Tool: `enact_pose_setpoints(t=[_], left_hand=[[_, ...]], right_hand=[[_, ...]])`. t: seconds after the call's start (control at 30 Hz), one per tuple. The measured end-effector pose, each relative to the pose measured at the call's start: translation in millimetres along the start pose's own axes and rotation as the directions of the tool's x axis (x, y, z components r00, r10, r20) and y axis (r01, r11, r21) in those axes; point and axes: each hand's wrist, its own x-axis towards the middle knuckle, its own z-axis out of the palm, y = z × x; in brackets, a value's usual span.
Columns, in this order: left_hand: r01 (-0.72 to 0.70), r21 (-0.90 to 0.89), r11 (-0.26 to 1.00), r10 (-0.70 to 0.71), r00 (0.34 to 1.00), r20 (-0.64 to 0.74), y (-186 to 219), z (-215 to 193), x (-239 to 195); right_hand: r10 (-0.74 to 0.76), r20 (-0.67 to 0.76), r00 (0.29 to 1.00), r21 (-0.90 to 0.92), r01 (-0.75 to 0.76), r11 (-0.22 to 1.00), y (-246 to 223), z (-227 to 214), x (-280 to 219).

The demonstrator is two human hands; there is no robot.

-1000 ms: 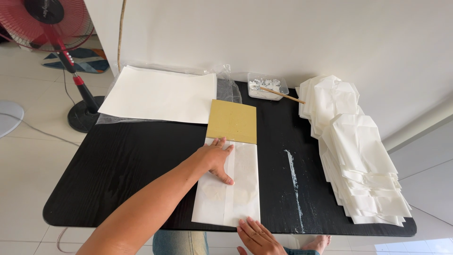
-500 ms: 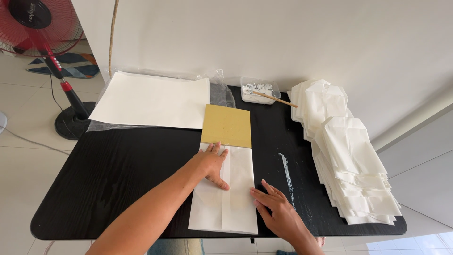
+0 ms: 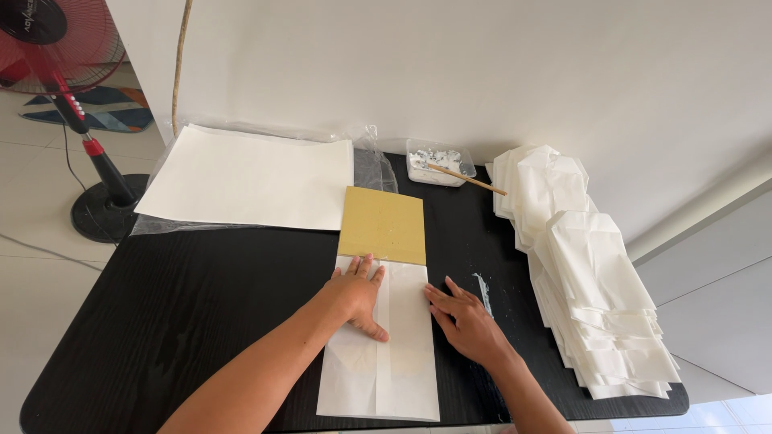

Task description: Assembling white bags or envelopes by folding material around a gold template and applying glue with a stick.

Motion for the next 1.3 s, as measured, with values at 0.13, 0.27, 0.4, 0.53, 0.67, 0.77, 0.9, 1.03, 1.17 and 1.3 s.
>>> enact_pose_setpoints(t=[0.13,0.27,0.4,0.53,0.67,0.77,0.9,1.03,1.17,1.3], left_hand=[[-0.029,-0.05,0.998,0.027,0.998,-0.054,-1,-5,-17],[-0.067,-0.076,0.995,0.058,0.992,-0.112,-3,-6,-21],[-0.063,-0.072,0.995,0.055,0.992,-0.109,-3,-5,-14],[-0.031,-0.024,0.999,0.03,0.999,-0.04,-2,-6,-11],[0.004,-0.006,1.0,-0.003,1.0,0.011,-2,-3,-8],[0.002,0.005,1.0,-0.002,1.0,-0.008,-3,-1,-4],[0.001,-0.006,1.0,-0.001,1.0,-0.005,-3,0,-2],[0.006,-0.009,1.0,-0.006,1.0,-0.013,-2,2,1],[0.004,-0.018,1.0,-0.005,1.0,-0.016,-3,3,5],[-0.002,-0.019,1.0,0.001,1.0,-0.029,-4,5,8]], right_hand=[[0.057,-0.006,0.998,-0.056,-0.057,0.997,-1,-6,26],[0.099,-0.035,0.994,-0.086,-0.101,0.991,-3,-10,41],[0.113,-0.034,0.993,-0.14,-0.116,0.983,-12,-10,31],[-0.052,-0.052,0.997,-0.244,0.037,0.969,-13,-3,3],[-0.215,-0.038,0.976,-0.278,0.196,0.94,-25,1,-35],[-0.216,-0.048,0.975,-0.274,0.195,0.942,-39,3,-63],[-0.219,-0.036,0.975,-0.272,0.201,0.941,-49,9,-103],[-0.249,-0.013,0.968,-0.313,0.233,0.921,-57,15,-137],[-0.355,0.064,0.933,-0.464,0.343,0.817,-38,34,-163],[-0.462,-0.03,0.887,-0.594,0.356,0.722,-24,52,-181]])
